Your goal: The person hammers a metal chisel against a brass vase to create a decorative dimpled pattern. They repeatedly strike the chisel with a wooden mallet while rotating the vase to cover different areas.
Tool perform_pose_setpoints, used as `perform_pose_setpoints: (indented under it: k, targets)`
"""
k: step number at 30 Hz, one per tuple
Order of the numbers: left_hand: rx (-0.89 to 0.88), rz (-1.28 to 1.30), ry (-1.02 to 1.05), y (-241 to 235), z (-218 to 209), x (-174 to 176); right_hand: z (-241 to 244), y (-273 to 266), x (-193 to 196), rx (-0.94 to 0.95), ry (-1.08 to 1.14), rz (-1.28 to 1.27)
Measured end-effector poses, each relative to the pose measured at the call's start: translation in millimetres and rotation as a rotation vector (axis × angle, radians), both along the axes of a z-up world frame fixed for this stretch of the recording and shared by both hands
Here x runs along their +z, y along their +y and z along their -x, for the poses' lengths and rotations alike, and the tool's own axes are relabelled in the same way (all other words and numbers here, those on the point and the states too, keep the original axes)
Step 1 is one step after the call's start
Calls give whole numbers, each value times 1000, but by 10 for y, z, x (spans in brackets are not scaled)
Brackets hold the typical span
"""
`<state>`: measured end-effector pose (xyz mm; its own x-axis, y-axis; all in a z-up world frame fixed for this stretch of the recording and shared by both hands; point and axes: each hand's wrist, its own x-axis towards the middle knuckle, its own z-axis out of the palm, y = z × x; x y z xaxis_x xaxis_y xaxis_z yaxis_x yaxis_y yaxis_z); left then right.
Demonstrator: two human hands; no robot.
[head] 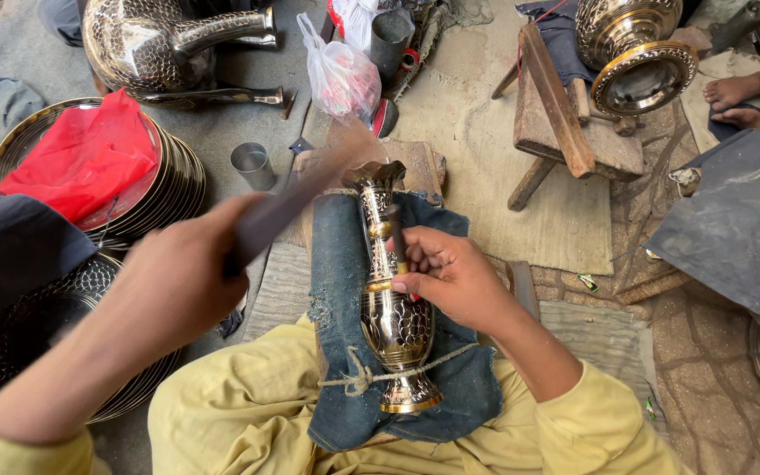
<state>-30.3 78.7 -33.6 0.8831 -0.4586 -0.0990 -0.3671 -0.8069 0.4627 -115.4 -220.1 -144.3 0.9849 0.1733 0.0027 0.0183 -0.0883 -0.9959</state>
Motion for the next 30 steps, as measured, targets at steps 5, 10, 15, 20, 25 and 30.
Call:
perform_pose_setpoints:
  k: [5,10,15,20,25,30]
  targets:
    - [-183,-191,-13,-505,-319,402,144,108,-59,-270,28,-51]
    - [-378,-398,-198,-931,-427,636,217,208,-44,-441,51,-84]
    - [-434,-496,-209,-1136,-388,688,260,252,-15,-526,64,-111]
    - [-502,-564,-264,-1188,-375,703,281,270,-7,-562,42,-98]
    - [-508,-462,-327,-1173,-399,591,328,289,-33,-615,48,-130]
    - [-544,-728,-237,-1363,-484,404,380,351,-149,-733,-64,-247]
